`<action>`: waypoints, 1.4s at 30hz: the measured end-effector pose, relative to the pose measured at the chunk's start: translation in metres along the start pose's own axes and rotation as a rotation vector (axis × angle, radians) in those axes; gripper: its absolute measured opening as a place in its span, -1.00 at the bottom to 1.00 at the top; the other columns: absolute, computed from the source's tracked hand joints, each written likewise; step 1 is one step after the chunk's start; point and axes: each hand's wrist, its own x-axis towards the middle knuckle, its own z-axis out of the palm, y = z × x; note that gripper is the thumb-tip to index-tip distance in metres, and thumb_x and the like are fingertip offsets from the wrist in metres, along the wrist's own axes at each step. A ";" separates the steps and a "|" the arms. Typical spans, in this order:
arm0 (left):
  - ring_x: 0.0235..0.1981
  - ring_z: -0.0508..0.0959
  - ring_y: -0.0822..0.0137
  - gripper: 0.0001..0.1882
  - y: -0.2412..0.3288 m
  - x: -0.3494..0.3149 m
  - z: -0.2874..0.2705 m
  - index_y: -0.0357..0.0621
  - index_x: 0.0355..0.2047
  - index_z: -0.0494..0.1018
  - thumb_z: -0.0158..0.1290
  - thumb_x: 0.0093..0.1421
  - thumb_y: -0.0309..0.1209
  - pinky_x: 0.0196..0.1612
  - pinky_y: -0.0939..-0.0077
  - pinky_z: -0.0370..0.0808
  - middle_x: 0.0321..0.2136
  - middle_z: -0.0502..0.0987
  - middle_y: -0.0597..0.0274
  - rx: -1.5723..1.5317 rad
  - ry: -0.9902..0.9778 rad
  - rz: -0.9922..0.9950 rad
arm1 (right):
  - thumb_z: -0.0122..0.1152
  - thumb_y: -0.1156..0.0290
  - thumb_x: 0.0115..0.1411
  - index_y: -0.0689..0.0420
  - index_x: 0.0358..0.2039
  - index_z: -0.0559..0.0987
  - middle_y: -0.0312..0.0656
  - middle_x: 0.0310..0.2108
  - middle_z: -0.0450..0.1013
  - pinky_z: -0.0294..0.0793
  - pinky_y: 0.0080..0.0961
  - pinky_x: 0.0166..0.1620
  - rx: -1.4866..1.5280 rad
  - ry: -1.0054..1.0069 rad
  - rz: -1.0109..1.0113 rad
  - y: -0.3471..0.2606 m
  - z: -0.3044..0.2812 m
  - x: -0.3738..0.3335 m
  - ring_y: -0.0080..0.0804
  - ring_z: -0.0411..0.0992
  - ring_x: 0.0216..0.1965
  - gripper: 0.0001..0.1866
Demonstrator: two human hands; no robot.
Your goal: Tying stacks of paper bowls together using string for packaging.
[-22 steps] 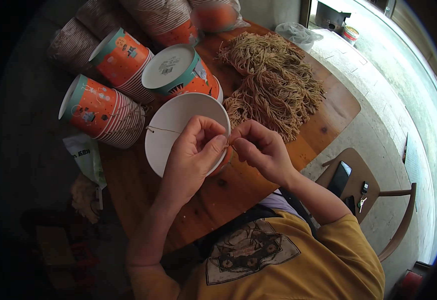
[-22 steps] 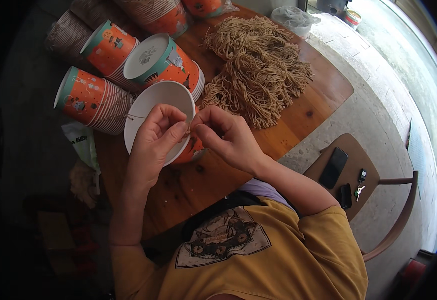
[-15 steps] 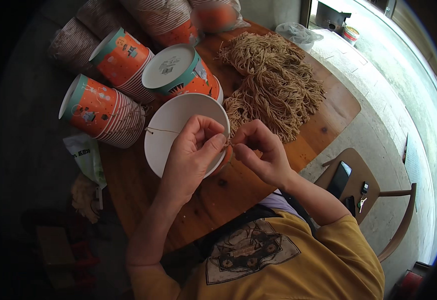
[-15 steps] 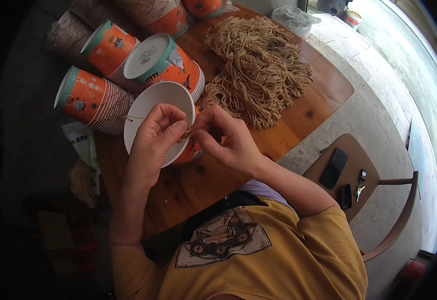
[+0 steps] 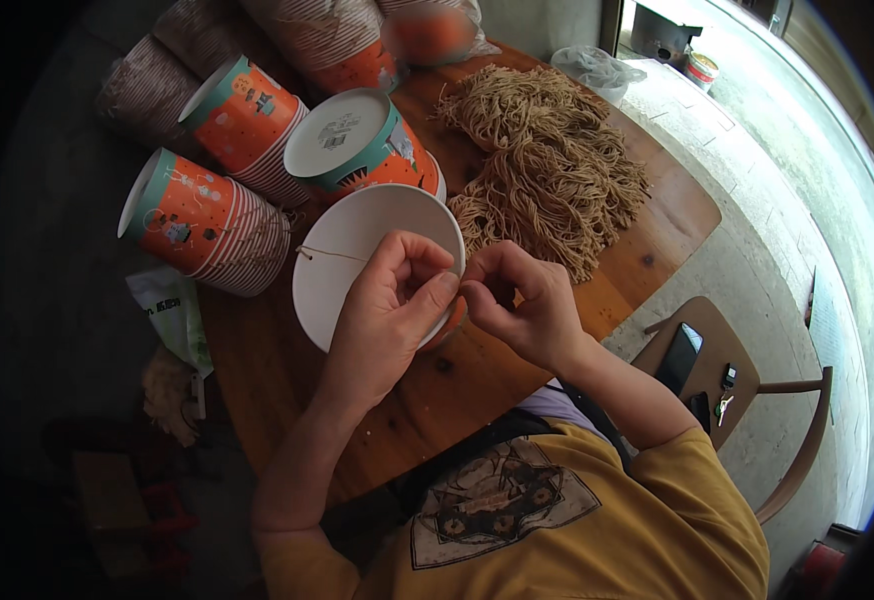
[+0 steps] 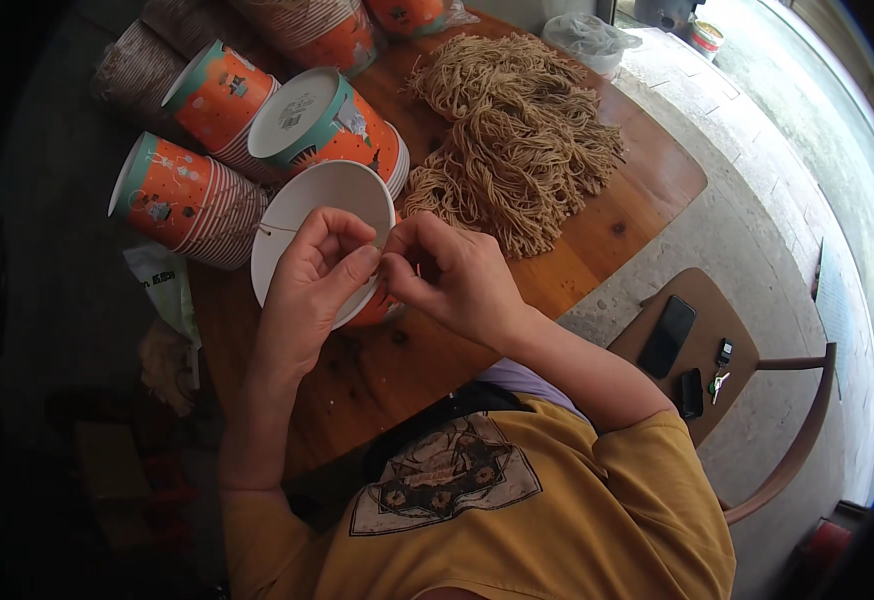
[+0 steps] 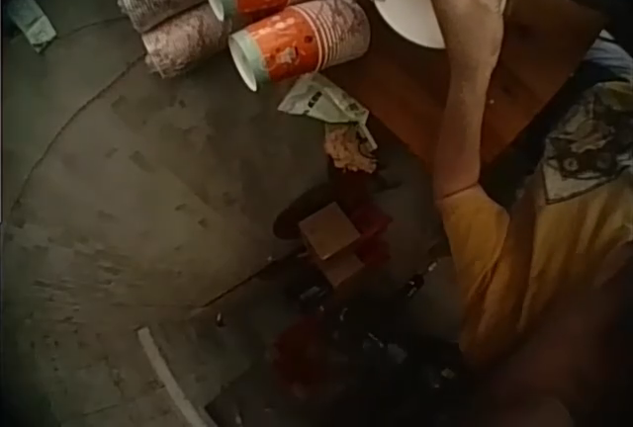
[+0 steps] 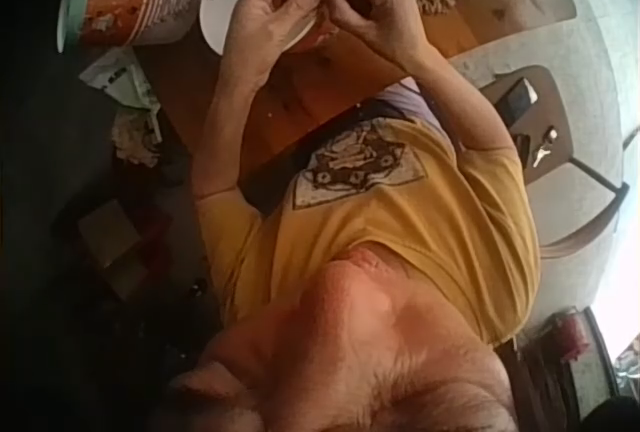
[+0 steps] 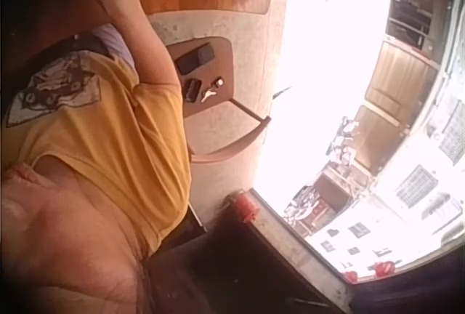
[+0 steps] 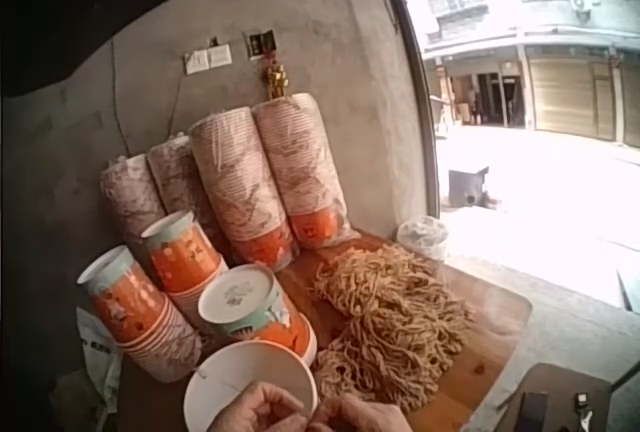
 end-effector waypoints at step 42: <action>-0.35 0.42 0.64 -0.79 0.001 0.001 0.001 -0.21 -0.20 0.30 0.06 0.23 -0.44 -0.30 0.75 0.42 -0.39 0.42 0.34 0.000 0.008 0.024 | 0.21 0.59 0.01 0.17 -0.39 0.43 -0.30 -0.50 0.40 0.33 -0.67 -0.52 -0.026 0.079 -0.198 0.012 0.002 -0.005 -0.61 0.34 -0.60 -0.84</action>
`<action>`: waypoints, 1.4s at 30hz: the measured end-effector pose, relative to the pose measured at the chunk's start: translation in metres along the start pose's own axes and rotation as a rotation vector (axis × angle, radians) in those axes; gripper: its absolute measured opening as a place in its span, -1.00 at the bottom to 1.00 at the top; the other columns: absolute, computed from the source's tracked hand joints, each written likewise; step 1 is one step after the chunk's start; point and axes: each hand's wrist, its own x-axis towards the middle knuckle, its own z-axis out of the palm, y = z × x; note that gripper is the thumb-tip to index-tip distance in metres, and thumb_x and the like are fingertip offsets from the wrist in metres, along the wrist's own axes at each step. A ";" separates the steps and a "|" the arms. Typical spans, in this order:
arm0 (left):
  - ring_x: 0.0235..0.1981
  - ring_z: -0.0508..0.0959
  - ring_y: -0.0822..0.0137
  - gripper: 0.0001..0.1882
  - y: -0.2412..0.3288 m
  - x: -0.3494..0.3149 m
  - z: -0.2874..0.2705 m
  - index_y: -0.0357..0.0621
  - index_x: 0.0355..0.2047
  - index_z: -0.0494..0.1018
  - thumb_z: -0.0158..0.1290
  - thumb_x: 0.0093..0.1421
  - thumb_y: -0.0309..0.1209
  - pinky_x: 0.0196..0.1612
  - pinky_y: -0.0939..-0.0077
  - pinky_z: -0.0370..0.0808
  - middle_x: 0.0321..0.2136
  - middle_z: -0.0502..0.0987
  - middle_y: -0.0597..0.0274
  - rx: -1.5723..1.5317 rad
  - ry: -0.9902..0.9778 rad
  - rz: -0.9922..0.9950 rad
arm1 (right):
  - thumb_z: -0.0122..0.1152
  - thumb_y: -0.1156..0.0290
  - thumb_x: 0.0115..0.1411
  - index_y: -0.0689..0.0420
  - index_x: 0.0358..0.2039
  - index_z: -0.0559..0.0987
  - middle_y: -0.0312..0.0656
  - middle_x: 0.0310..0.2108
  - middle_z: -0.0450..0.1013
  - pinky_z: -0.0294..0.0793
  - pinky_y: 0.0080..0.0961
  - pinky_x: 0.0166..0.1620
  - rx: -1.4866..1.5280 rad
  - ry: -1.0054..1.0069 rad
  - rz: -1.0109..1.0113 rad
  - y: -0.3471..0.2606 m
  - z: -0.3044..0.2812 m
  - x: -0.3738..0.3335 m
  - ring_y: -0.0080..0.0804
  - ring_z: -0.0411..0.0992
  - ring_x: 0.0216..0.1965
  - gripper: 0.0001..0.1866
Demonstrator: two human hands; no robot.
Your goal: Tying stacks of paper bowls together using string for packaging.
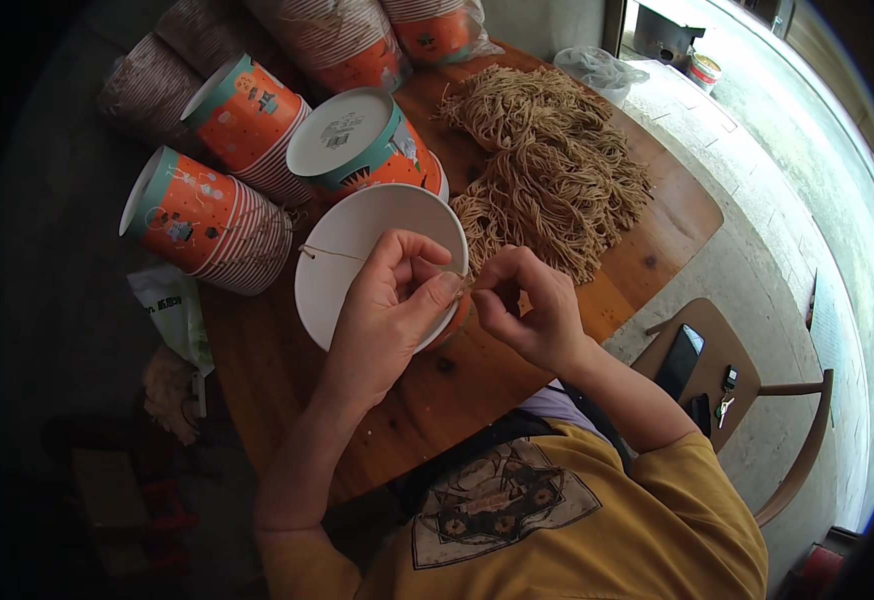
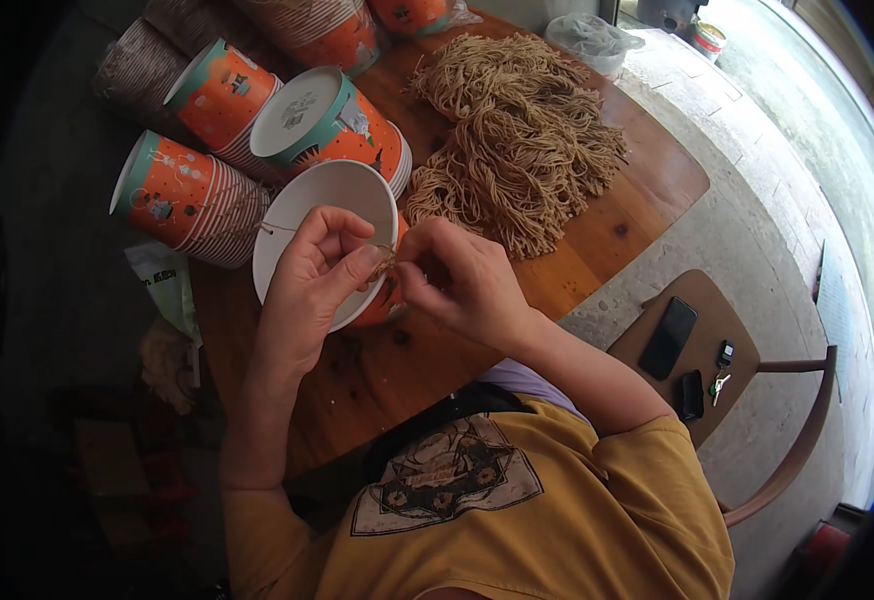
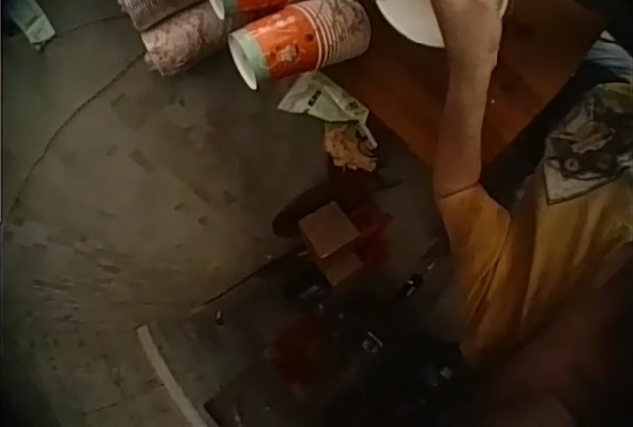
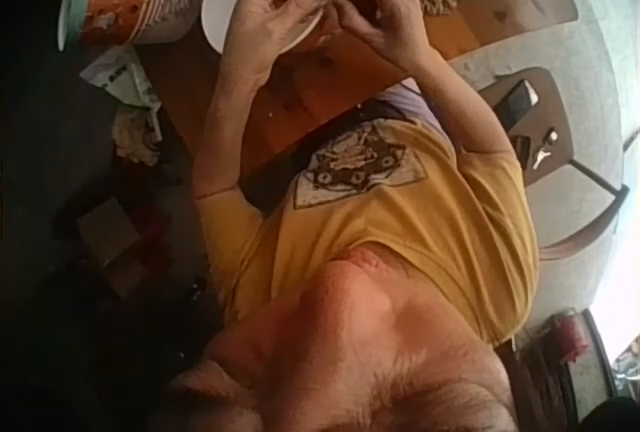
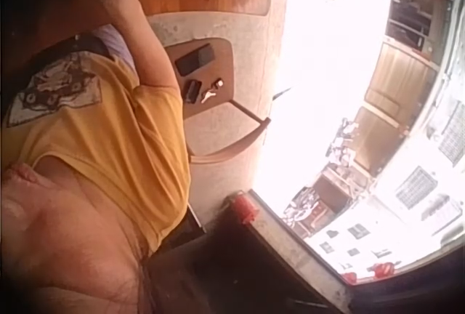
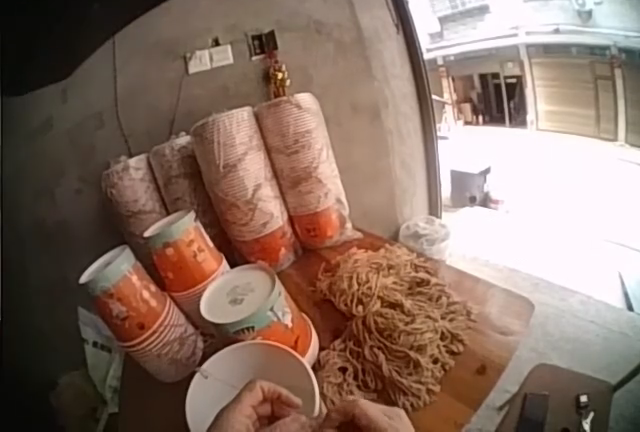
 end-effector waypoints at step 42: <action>-0.32 0.43 0.62 -0.80 0.000 0.000 0.001 -0.16 -0.19 0.31 0.06 0.21 -0.49 -0.23 0.72 0.37 -0.36 0.45 0.35 0.018 -0.019 0.000 | 0.11 0.40 0.23 0.16 -0.26 0.42 -0.43 -0.47 0.37 0.24 -0.82 -0.46 0.525 -0.086 0.324 -0.001 0.000 0.000 -0.78 0.28 -0.50 -0.87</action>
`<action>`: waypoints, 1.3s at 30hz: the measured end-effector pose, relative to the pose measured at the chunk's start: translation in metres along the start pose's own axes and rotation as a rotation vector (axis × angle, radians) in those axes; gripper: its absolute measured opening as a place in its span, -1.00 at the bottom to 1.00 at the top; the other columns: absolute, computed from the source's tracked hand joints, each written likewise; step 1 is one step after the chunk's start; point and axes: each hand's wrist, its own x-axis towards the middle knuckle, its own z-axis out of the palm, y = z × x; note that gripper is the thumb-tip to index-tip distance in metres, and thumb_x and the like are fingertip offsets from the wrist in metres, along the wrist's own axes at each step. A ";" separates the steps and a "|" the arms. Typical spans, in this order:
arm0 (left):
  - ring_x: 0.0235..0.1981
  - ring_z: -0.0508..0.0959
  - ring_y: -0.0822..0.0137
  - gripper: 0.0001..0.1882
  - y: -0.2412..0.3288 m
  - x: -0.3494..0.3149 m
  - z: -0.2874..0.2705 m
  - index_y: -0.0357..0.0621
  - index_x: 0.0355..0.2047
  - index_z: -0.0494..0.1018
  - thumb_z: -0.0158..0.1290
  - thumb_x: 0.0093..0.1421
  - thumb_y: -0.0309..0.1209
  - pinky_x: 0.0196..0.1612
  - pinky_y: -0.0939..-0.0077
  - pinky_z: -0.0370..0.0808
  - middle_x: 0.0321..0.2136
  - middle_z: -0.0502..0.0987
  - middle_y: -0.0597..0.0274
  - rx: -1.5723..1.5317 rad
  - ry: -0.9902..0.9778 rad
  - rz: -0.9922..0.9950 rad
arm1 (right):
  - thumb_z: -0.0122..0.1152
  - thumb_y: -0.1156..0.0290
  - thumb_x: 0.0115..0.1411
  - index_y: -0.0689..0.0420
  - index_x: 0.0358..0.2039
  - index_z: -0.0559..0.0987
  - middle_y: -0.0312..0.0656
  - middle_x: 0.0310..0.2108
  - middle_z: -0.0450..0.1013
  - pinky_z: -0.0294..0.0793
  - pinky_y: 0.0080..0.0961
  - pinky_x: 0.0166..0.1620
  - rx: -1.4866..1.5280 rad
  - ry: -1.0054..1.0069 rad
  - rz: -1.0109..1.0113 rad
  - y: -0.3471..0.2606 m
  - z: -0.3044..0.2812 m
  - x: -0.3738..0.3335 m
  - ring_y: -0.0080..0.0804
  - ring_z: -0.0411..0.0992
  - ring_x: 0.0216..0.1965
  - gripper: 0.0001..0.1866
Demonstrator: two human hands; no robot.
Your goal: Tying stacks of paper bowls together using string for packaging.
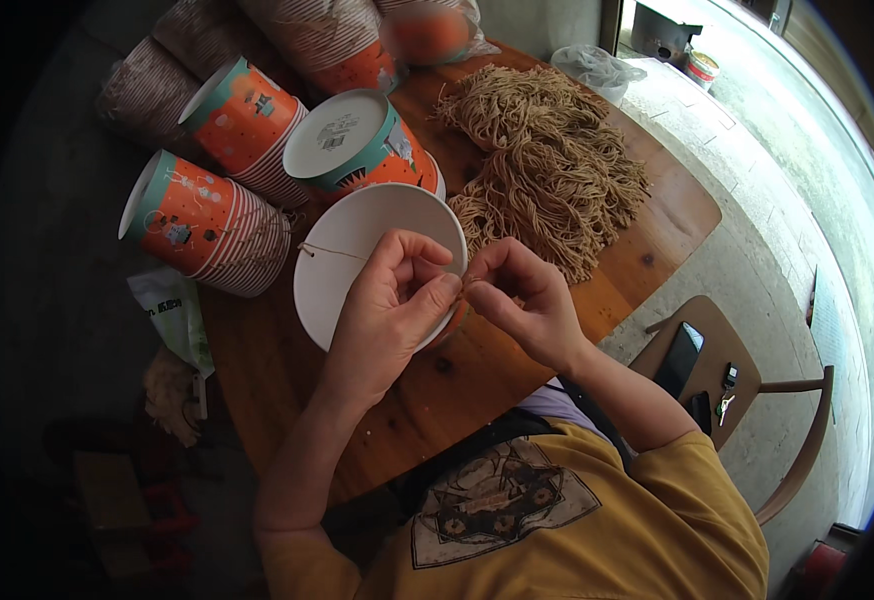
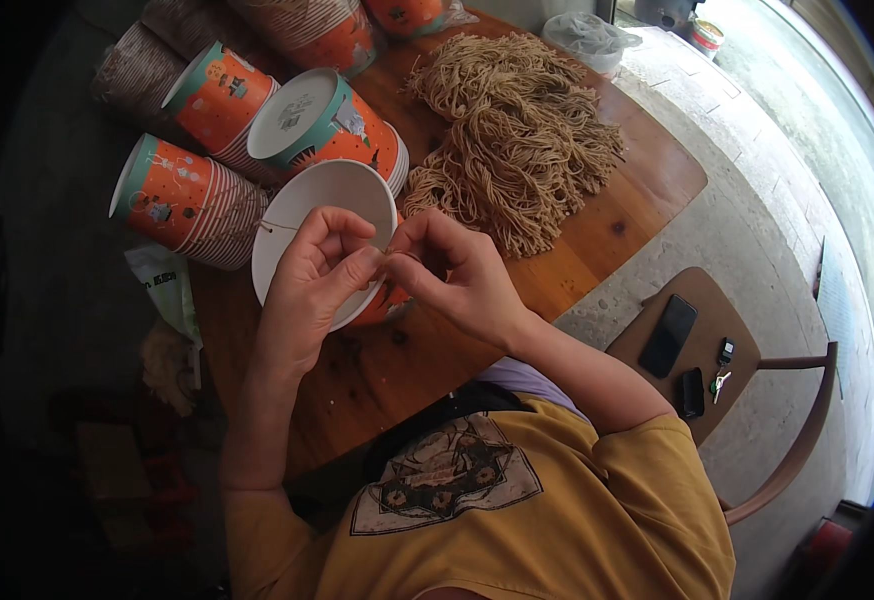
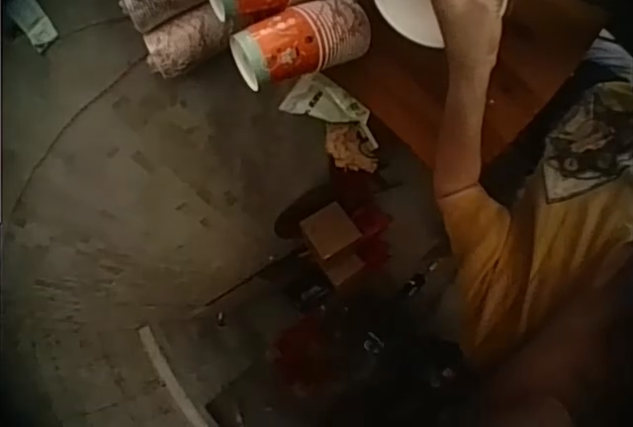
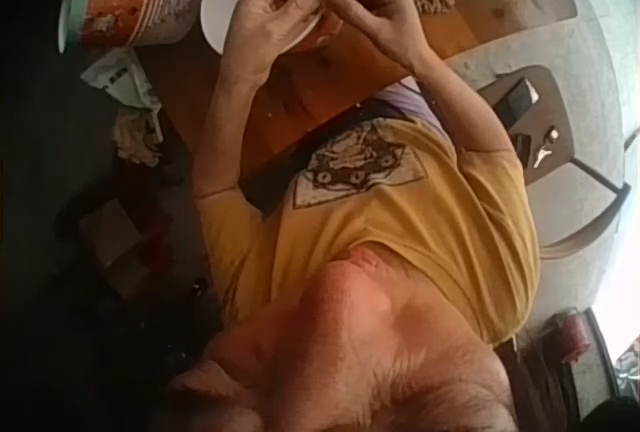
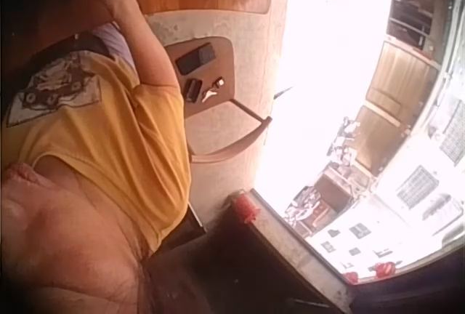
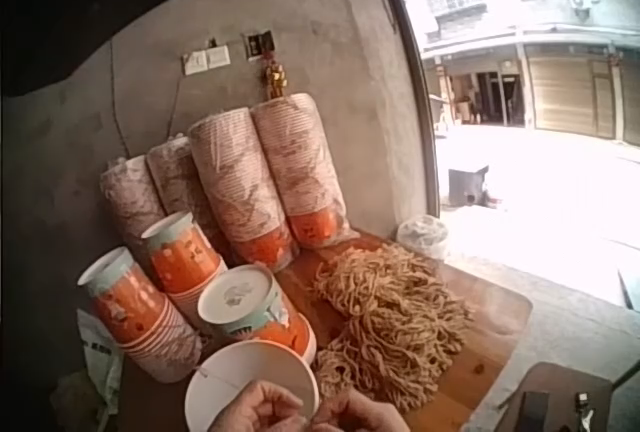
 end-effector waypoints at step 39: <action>-0.33 0.37 0.62 -0.72 0.000 -0.004 0.003 -0.19 -0.10 0.28 -0.03 0.16 -0.62 -0.23 0.69 0.36 -0.36 0.36 0.39 0.034 -0.088 0.059 | 0.12 0.26 0.25 0.10 -0.34 0.46 -0.47 -0.54 0.33 0.19 -0.83 -0.60 0.188 0.002 0.325 -0.011 0.000 0.000 -0.80 0.25 -0.58 -0.83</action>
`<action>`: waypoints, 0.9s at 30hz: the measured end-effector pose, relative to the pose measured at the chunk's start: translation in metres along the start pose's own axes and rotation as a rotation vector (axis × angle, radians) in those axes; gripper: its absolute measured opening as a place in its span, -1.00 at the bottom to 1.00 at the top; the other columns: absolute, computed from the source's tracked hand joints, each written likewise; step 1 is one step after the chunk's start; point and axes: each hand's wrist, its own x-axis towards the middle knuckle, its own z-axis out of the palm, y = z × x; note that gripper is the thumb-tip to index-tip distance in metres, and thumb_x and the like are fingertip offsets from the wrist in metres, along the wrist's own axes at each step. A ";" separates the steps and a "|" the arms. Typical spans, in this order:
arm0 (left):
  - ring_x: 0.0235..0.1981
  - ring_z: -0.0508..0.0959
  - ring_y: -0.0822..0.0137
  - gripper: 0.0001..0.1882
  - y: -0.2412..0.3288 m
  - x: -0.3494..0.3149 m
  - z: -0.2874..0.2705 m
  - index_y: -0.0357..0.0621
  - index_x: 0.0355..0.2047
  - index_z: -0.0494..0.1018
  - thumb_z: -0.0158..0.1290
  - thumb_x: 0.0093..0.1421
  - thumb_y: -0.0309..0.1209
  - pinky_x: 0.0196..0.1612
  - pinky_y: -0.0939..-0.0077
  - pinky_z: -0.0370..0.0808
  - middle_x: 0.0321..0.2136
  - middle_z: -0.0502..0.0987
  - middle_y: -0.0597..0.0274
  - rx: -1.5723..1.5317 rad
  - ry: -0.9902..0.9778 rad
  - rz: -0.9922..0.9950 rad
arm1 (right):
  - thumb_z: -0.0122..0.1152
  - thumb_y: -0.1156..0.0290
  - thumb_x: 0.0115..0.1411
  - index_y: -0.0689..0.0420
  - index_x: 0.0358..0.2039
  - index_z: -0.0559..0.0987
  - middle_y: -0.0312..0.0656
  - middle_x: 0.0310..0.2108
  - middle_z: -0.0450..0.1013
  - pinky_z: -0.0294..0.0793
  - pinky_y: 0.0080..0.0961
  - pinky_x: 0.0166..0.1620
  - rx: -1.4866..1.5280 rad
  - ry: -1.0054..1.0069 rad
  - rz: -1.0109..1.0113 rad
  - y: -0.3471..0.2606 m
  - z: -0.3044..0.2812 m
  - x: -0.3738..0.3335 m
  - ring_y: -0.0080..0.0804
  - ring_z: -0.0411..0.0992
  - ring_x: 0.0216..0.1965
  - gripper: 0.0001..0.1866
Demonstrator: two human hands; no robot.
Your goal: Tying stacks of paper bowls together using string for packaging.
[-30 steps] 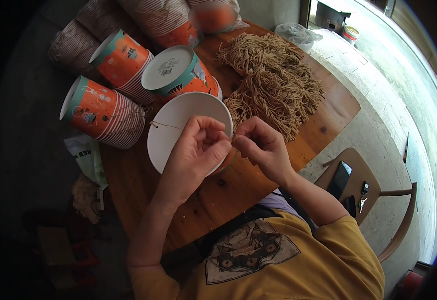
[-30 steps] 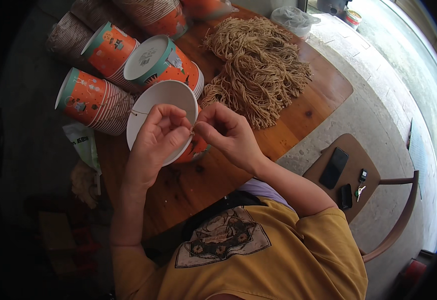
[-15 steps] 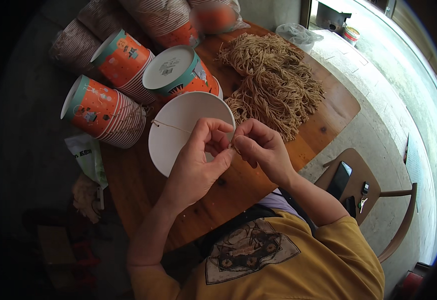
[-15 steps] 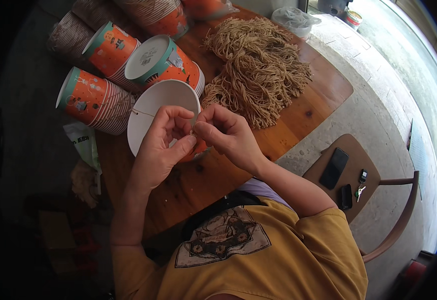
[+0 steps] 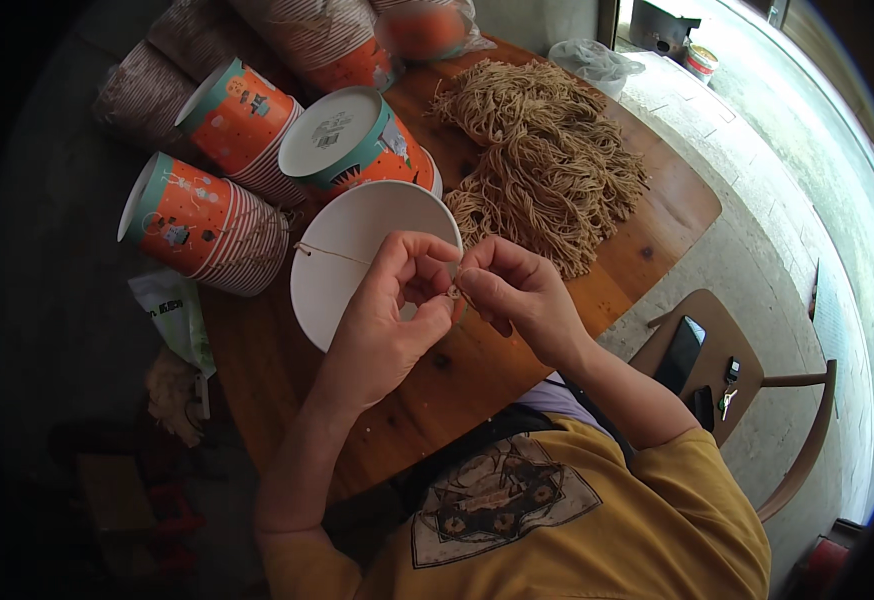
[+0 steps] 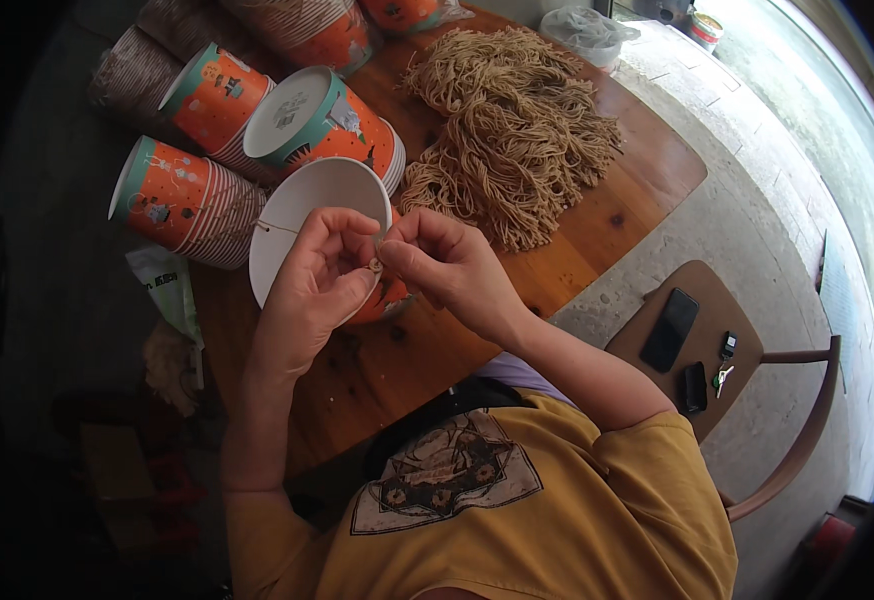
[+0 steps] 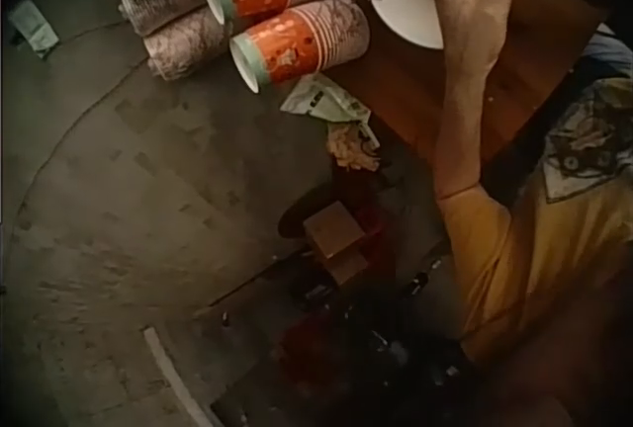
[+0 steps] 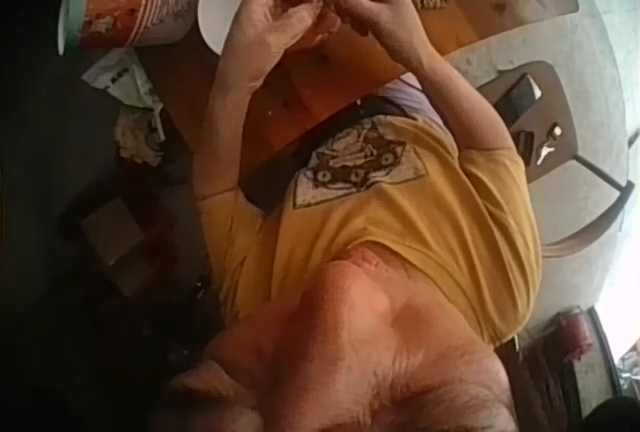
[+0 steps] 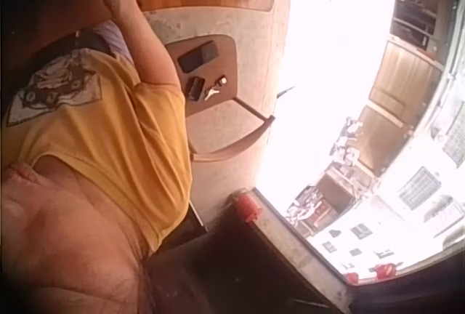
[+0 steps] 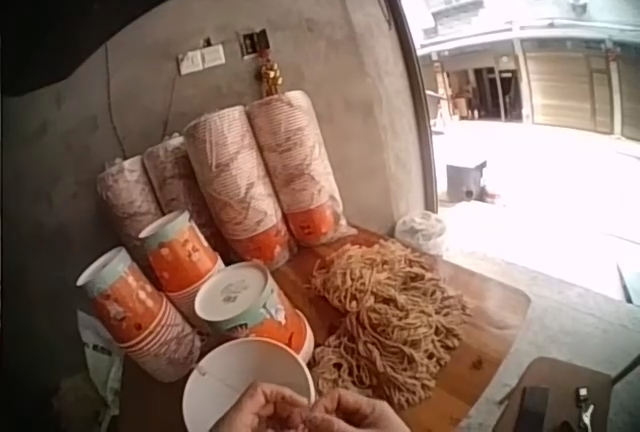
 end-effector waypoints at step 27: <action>-0.32 0.42 0.61 -0.76 0.010 -0.002 -0.001 -0.22 -0.12 0.29 0.00 0.20 -0.57 -0.20 0.71 0.45 -0.36 0.40 0.32 -0.148 0.097 -0.114 | 0.11 0.50 0.21 0.24 -0.29 0.40 -0.38 -0.43 0.39 0.42 -0.75 -0.31 0.026 0.065 -0.204 0.012 0.014 -0.005 -0.73 0.39 -0.39 -0.88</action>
